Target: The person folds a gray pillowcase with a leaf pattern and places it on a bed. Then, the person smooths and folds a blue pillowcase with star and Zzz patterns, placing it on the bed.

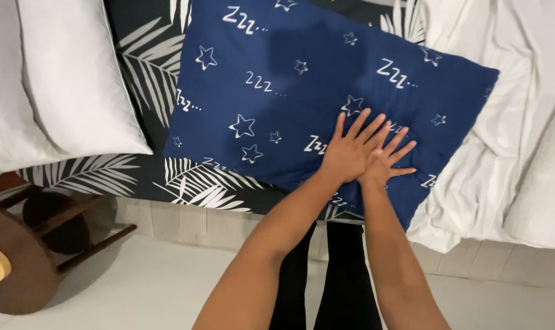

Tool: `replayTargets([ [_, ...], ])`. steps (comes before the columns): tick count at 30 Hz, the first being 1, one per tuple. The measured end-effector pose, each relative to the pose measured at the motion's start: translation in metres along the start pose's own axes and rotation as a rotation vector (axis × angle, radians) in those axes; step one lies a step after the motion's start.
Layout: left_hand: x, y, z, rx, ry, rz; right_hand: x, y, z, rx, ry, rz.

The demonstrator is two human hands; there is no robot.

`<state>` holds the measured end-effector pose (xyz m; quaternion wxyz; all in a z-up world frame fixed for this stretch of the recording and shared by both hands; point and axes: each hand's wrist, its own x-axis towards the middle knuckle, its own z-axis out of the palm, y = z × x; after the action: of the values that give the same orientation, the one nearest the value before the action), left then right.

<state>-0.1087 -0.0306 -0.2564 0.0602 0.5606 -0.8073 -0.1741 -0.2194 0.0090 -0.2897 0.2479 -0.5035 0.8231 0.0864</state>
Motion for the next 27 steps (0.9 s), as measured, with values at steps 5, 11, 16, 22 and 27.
replayTargets([
  [5,0.050,-0.073,-0.101,0.144,-0.252,0.028,0.016,-0.015,-0.016,0.024,-0.134,0.075],
  [11,0.063,-0.241,-0.057,0.282,0.270,-0.299,0.024,-0.023,-0.020,0.070,-0.239,0.098],
  [16,0.093,-0.153,-0.077,0.193,0.114,-0.512,0.036,-0.014,-0.005,0.084,-0.227,0.108],
  [22,0.108,-0.048,-0.013,0.082,0.043,0.061,0.049,-0.007,0.008,0.024,-0.214,0.126],
  [27,0.120,-0.152,-0.084,0.059,-0.124,0.164,0.054,-0.008,0.002,0.044,-0.237,0.136],
])
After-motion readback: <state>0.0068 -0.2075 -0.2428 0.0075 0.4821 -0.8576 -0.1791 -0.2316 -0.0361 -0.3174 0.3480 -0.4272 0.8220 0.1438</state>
